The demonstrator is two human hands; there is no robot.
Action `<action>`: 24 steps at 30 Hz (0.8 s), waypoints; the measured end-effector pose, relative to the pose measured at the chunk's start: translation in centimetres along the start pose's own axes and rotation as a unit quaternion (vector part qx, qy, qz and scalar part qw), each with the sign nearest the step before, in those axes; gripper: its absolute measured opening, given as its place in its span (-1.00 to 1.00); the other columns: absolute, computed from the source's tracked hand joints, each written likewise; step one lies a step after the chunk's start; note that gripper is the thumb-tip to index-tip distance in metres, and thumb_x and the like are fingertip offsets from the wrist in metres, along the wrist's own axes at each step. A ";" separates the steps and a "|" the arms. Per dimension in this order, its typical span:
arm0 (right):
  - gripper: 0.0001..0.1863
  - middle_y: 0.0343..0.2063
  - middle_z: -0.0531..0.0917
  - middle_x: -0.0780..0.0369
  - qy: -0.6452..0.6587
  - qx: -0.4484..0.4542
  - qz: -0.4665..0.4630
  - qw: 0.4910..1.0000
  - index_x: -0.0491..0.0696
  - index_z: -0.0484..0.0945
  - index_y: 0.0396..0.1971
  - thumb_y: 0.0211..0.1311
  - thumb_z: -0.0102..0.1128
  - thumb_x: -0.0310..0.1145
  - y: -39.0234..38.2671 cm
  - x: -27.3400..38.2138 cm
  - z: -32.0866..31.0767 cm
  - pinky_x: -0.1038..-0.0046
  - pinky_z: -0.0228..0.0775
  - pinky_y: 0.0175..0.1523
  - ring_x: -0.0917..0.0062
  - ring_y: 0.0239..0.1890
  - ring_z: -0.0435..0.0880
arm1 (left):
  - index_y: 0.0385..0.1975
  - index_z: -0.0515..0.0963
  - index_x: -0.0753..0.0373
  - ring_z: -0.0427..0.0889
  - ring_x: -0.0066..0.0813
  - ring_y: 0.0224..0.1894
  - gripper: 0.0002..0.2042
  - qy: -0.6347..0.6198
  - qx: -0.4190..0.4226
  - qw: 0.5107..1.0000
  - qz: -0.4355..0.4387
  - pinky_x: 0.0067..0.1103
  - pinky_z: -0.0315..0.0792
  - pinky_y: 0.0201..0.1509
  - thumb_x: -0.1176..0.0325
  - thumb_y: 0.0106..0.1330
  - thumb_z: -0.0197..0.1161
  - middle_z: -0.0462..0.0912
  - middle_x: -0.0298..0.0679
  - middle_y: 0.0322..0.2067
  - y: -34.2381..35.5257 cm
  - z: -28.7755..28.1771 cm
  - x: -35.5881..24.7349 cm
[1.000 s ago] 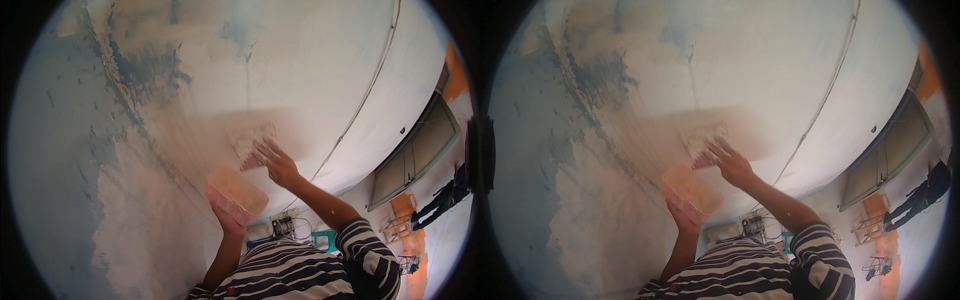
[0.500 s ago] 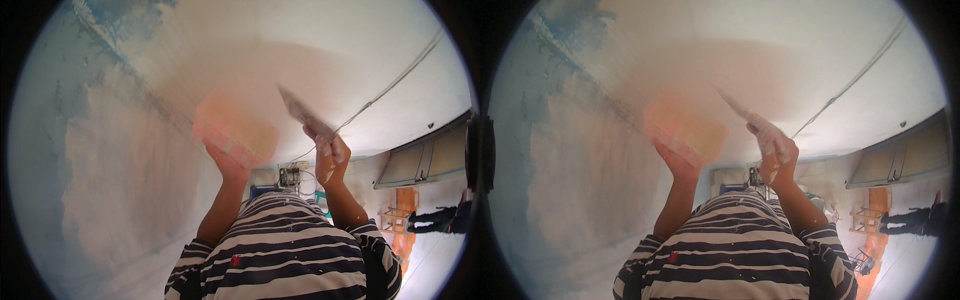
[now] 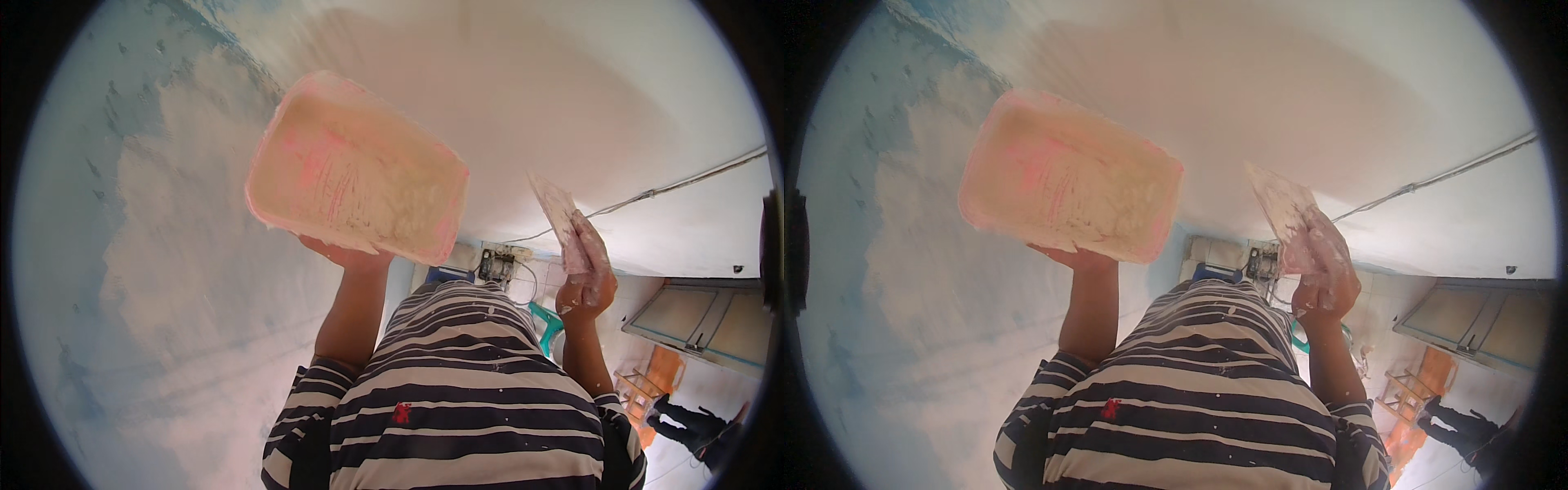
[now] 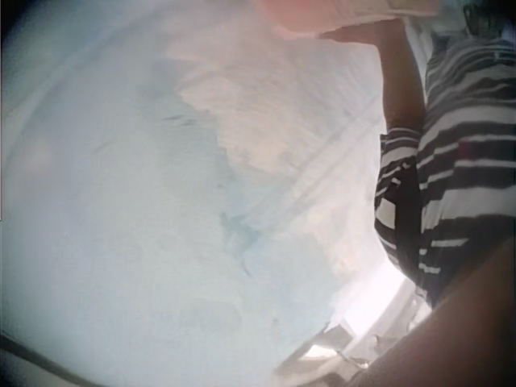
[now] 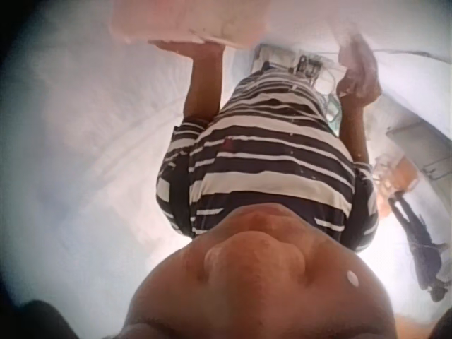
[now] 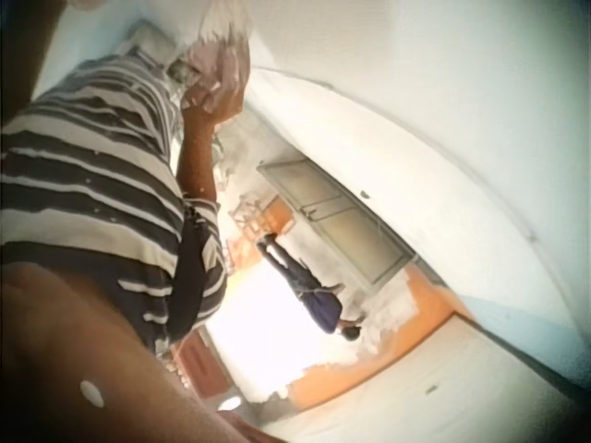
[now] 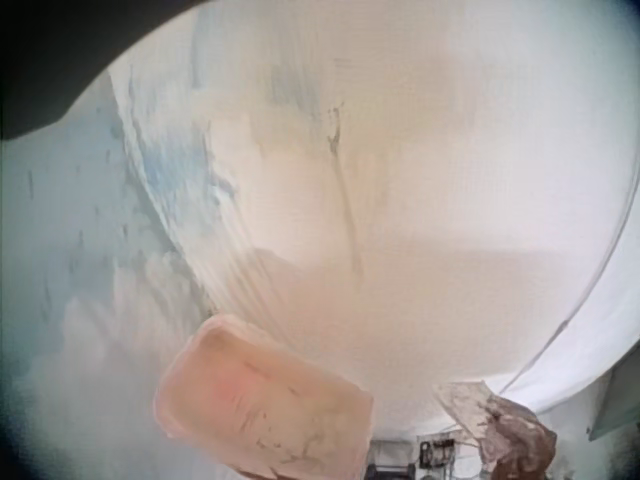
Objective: The person applies plaster to a wall using a putty knife and a pink container. The person repeatedly scoops the plaster from the container and spreads it onto the wall surface.
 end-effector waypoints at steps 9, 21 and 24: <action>-0.71 -0.26 0.75 -0.01 0.022 0.027 -0.007 0.999 -0.24 0.63 -0.11 0.12 0.33 -0.61 6.6 2.7 -1.2 0.43 0.62 -0.20 0.27 -0.30 0.79 | 0.40 0.21 0.15 0.36 -0.26 0.33 -0.23 0.282 0.002 0.959 -0.031 -0.24 0.33 0.33 -0.36 0.42 -0.19 0.36 -0.25 0.31 0.6 -7.4 1.7; -0.48 -0.53 0.58 0.11 0.124 0.172 -0.011 0.977 -0.07 0.55 0.10 0.08 0.20 -0.71 8.5 5.8 5.4 0.42 0.39 -0.45 0.30 -0.56 0.57 | 0.39 0.21 0.17 0.36 -0.27 0.34 -0.22 0.318 -0.020 0.948 -0.018 -0.24 0.33 0.34 -0.36 0.42 -0.20 0.35 -0.23 0.32 -0.9 -8.0 1.0; -0.43 -0.51 0.58 0.11 0.139 0.202 -0.018 0.969 -0.09 0.54 0.11 0.00 0.21 -0.72 8.5 6.0 6.3 0.37 0.40 -0.43 0.24 -0.54 0.56 | 0.39 0.21 0.18 0.36 -0.27 0.34 -0.22 0.327 -0.020 0.945 -0.015 -0.24 0.33 0.34 -0.36 0.42 -0.20 0.34 -0.23 0.32 -0.9 -8.1 0.9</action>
Point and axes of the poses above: each hand's wrist, its own y-axis towards the middle knuckle, its own z-axis out of the palm, x = y × z, the point moved 10 cm from there along y, towards the middle knuckle
